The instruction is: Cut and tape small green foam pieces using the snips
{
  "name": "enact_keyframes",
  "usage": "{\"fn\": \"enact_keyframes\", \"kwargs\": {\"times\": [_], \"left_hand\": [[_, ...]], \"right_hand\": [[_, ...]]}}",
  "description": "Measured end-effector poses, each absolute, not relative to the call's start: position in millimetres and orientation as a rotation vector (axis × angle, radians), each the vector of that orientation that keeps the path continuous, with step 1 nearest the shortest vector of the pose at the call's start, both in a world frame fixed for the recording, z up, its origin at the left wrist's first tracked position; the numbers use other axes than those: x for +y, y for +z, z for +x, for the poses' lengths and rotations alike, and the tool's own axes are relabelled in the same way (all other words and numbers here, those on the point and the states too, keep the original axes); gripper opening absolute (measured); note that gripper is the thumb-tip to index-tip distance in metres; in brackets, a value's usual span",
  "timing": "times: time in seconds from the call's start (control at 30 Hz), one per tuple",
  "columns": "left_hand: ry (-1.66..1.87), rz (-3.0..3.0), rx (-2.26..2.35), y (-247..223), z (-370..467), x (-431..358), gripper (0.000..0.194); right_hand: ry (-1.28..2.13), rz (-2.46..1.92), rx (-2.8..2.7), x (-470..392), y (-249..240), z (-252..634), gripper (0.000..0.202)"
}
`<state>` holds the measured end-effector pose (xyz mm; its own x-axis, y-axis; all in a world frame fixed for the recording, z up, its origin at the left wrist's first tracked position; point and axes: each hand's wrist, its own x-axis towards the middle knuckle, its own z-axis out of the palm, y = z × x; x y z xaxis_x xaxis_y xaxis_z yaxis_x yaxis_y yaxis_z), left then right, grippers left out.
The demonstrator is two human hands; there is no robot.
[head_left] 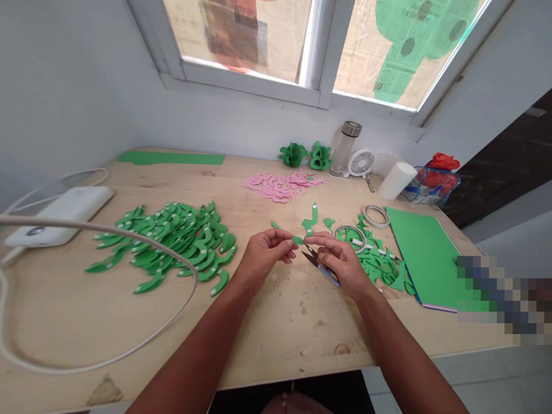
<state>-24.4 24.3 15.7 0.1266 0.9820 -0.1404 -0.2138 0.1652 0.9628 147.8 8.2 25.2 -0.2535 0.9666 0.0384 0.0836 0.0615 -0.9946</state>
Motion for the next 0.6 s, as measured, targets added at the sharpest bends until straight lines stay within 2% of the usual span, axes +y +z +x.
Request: {"fn": "enact_keyframes", "kwargs": {"times": [0.6], "left_hand": [[1.131,0.788,0.961,17.5,-22.2,23.4,0.020]], "right_hand": [[1.339,-1.095,-1.422,7.5,26.6,146.3,0.033]]}}
